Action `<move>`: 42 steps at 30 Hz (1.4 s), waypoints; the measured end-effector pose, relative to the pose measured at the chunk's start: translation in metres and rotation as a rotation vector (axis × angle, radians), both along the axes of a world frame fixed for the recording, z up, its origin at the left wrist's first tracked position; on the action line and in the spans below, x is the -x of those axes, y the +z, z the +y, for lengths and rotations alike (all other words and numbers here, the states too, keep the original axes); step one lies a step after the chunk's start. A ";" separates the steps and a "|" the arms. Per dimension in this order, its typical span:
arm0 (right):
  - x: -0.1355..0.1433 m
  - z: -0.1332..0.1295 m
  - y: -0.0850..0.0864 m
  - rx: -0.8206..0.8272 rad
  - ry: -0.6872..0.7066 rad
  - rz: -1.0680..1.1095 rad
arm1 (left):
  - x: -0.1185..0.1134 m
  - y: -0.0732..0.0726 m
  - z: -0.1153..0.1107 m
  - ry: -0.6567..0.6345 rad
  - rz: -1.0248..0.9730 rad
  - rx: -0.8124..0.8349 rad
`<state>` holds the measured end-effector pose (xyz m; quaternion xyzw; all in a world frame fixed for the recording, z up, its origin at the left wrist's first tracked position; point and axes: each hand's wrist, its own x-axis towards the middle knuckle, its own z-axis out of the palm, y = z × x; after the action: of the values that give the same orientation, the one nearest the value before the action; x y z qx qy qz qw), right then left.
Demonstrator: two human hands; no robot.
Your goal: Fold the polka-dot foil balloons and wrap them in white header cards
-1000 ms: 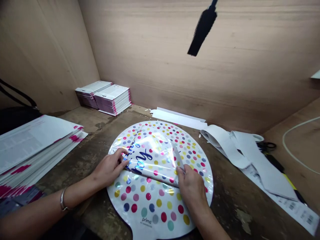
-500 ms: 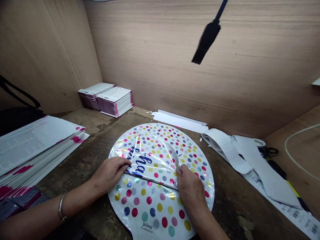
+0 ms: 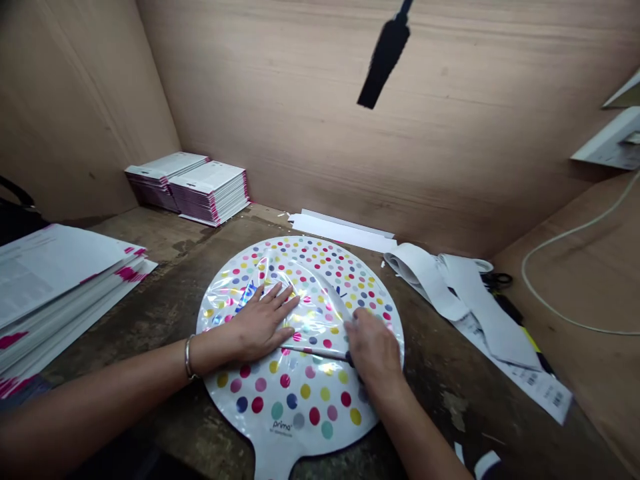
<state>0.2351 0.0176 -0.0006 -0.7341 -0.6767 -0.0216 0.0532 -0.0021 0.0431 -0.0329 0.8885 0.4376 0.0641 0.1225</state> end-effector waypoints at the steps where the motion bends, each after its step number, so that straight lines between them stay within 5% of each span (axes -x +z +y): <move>1: 0.001 -0.004 0.002 -0.052 -0.006 -0.006 | 0.000 -0.002 0.000 -0.003 0.003 0.004; 4: 0.018 -0.025 0.000 -0.107 0.222 0.022 | 0.002 -0.001 -0.001 -0.005 0.020 -0.001; 6: 0.029 -0.040 -0.007 0.103 0.481 0.075 | 0.001 0.001 -0.001 0.003 0.032 -0.009; 7: 0.030 -0.045 -0.010 0.207 0.505 0.092 | 0.001 0.001 0.000 0.007 0.036 -0.010; 9: 0.021 -0.048 -0.011 0.322 0.322 0.077 | 0.001 0.001 0.001 0.010 0.040 -0.002; 12: 0.005 -0.033 -0.001 0.225 0.045 -0.008 | 0.000 -0.001 0.001 0.003 0.028 0.005; 15: 0.017 -0.014 0.006 0.038 0.273 0.042 | -0.003 -0.002 -0.005 0.006 0.008 -0.003; 18: 0.046 -0.005 -0.002 0.122 0.491 0.123 | -0.003 -0.002 -0.006 0.001 0.001 -0.009; 22: 0.063 -0.003 -0.013 0.259 0.459 0.097 | 0.023 0.007 0.028 0.052 0.042 0.041; 27: 0.060 -0.002 -0.007 0.336 0.398 0.097 | 0.055 0.030 0.067 0.351 0.043 -0.037; 30: 0.060 -0.002 -0.007 0.330 0.401 0.100 | 0.051 0.027 0.041 0.279 0.016 -0.083; 32: 0.060 -0.002 -0.009 0.318 0.410 0.101 | 0.054 0.018 0.013 0.076 0.020 -0.042; 34: 0.059 -0.002 -0.011 0.311 0.416 0.108 | 0.069 0.013 -0.007 0.067 0.065 0.006; 38: 0.059 -0.002 -0.012 0.318 0.414 0.130 | 0.101 0.027 -0.008 0.215 -0.005 0.134; 42: 0.059 -0.002 -0.011 0.308 0.397 0.122 | 0.086 0.044 0.028 0.627 -0.381 0.404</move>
<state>0.1760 0.0157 -0.0116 -0.5861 -0.7984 0.1370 -0.0152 -0.0879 0.0707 0.0115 0.6426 0.6603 0.1743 0.3474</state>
